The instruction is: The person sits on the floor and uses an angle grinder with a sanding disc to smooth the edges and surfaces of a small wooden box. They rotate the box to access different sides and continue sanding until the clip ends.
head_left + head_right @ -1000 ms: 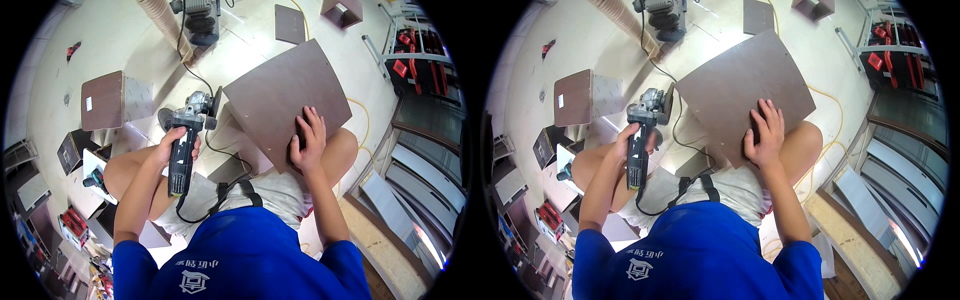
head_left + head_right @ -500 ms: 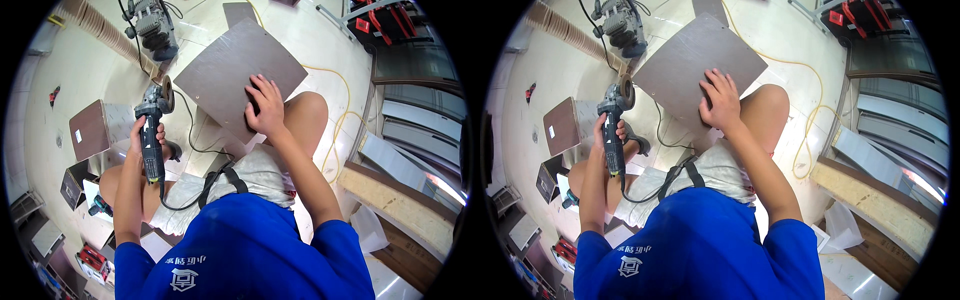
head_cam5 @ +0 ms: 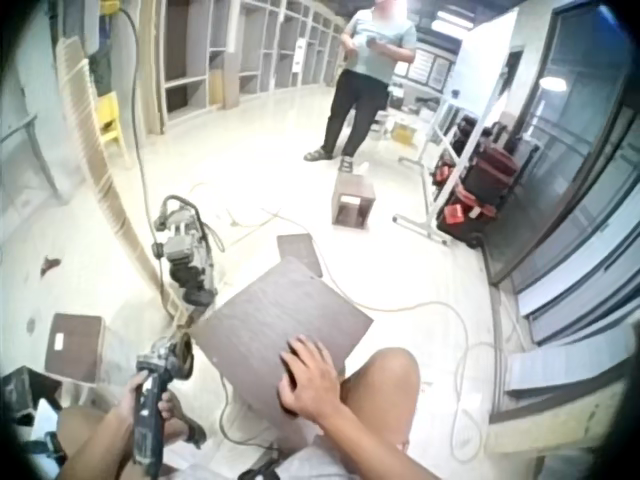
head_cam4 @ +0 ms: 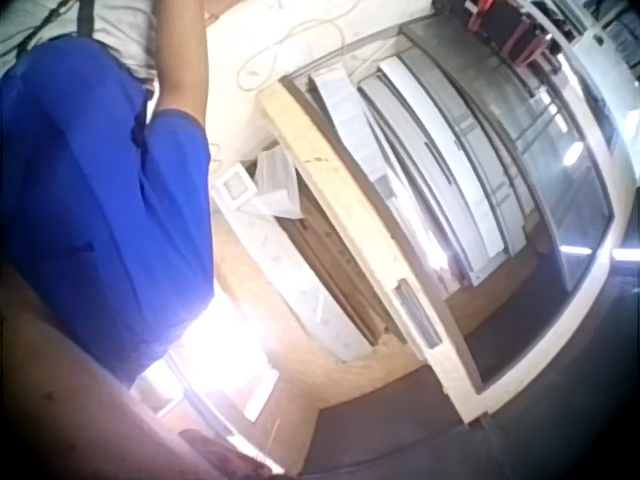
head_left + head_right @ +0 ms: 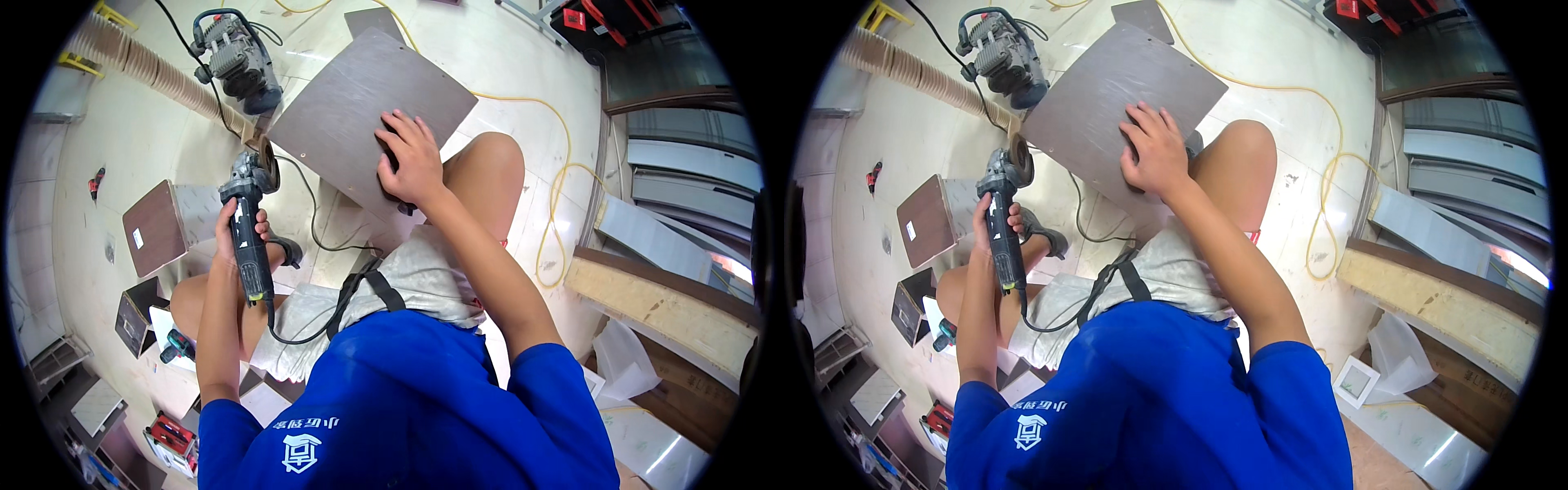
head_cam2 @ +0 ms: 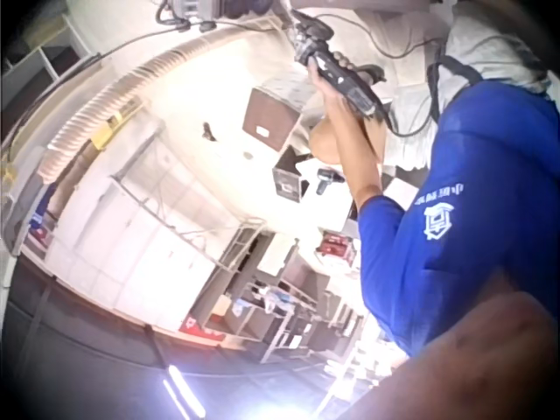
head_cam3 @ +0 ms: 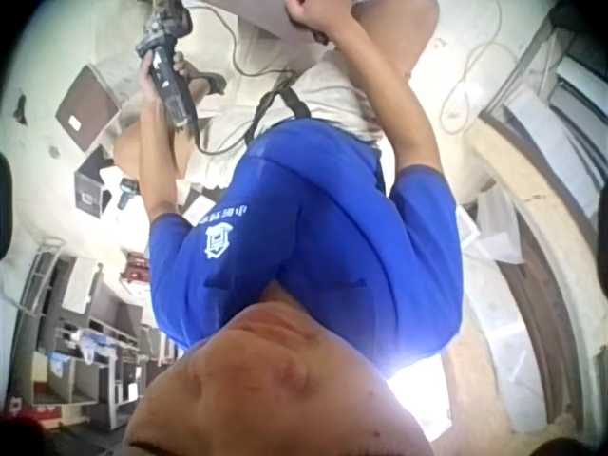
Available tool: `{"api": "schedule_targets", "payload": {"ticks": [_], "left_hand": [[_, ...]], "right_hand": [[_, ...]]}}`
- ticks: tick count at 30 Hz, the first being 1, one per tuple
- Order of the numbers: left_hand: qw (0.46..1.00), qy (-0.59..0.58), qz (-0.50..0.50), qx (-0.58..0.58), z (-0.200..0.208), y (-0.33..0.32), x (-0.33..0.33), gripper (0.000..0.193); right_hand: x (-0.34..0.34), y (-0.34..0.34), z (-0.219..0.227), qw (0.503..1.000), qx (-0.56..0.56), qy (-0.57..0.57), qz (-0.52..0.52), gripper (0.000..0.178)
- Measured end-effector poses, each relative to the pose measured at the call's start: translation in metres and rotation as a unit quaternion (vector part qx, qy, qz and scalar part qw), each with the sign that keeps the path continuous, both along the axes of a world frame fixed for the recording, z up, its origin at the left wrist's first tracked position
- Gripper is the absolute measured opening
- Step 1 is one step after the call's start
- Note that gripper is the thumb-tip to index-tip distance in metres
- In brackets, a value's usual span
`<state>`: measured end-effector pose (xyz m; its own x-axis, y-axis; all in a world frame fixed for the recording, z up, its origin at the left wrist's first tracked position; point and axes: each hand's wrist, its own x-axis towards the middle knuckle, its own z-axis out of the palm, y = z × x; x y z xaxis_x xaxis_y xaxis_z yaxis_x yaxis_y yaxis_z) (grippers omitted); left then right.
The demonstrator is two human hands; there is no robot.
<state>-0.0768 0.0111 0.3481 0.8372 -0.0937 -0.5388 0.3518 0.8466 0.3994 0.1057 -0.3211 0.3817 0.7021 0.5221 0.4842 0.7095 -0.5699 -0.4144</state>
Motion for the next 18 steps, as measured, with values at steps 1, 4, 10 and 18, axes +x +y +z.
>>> {"api": "schedule_targets", "payload": {"ticks": [1, 4, 10, 18], "left_hand": [[1.000, -0.001, -0.001, -0.002, 0.001, -0.001, 0.001, 0.050], [1.000, 0.003, 0.002, -0.010, 0.000, 0.000, 0.005, 0.050], [1.000, -0.011, -0.004, 0.021, 0.005, -0.006, 0.001, 0.052], [1.000, -0.015, -0.018, 0.001, -0.006, 0.007, 0.008, 0.051]], "right_hand": [[-0.001, 0.000, 0.000, 1.000, 0.001, -0.002, -0.001, 0.036], [-0.002, 0.000, -0.001, 1.000, 0.006, -0.006, -0.005, 0.036], [-0.004, -0.002, -0.002, 1.000, 0.005, -0.004, -0.009, 0.037], [-0.002, -0.001, -0.004, 1.000, -0.005, -0.008, -0.003, 0.037]]}}
